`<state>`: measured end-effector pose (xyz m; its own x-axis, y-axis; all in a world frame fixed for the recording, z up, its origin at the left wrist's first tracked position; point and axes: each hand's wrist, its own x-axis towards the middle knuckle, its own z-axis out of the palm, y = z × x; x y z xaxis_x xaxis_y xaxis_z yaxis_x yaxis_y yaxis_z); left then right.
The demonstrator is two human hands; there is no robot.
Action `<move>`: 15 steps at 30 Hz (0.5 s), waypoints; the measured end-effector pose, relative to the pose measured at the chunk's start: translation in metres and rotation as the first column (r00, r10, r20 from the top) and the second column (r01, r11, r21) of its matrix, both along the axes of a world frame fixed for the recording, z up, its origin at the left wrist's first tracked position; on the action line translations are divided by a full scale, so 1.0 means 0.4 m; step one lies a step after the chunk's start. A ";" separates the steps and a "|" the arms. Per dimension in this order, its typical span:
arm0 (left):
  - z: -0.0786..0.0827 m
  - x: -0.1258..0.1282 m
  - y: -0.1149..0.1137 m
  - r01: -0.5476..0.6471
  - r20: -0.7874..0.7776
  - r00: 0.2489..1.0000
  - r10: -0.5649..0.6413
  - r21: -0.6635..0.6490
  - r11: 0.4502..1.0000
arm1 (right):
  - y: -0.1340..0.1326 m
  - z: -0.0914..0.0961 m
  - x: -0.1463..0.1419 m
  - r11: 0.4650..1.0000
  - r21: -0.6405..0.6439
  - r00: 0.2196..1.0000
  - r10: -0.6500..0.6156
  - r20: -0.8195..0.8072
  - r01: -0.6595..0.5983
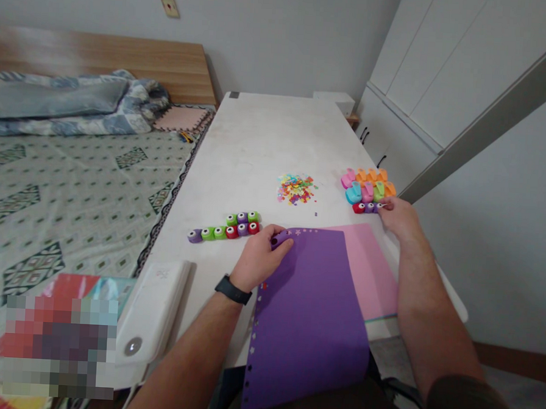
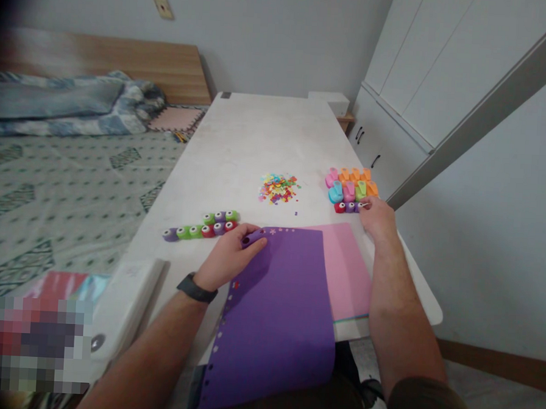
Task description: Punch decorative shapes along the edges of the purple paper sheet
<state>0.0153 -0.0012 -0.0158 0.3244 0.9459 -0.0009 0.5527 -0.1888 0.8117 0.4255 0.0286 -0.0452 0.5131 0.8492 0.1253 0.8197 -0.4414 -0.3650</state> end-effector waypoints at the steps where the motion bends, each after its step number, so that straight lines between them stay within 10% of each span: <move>1: -0.001 0.000 0.000 -0.001 -0.002 1.000 0.001 0.003 1.000 | 0.000 0.000 -0.001 1.000 0.001 1.000 -0.003 -0.005 0.003; 15: 0.000 0.001 -0.001 0.003 -0.007 1.000 -0.003 0.011 1.000 | -0.002 0.008 -0.017 0.997 0.048 0.997 -0.056 -0.047 0.059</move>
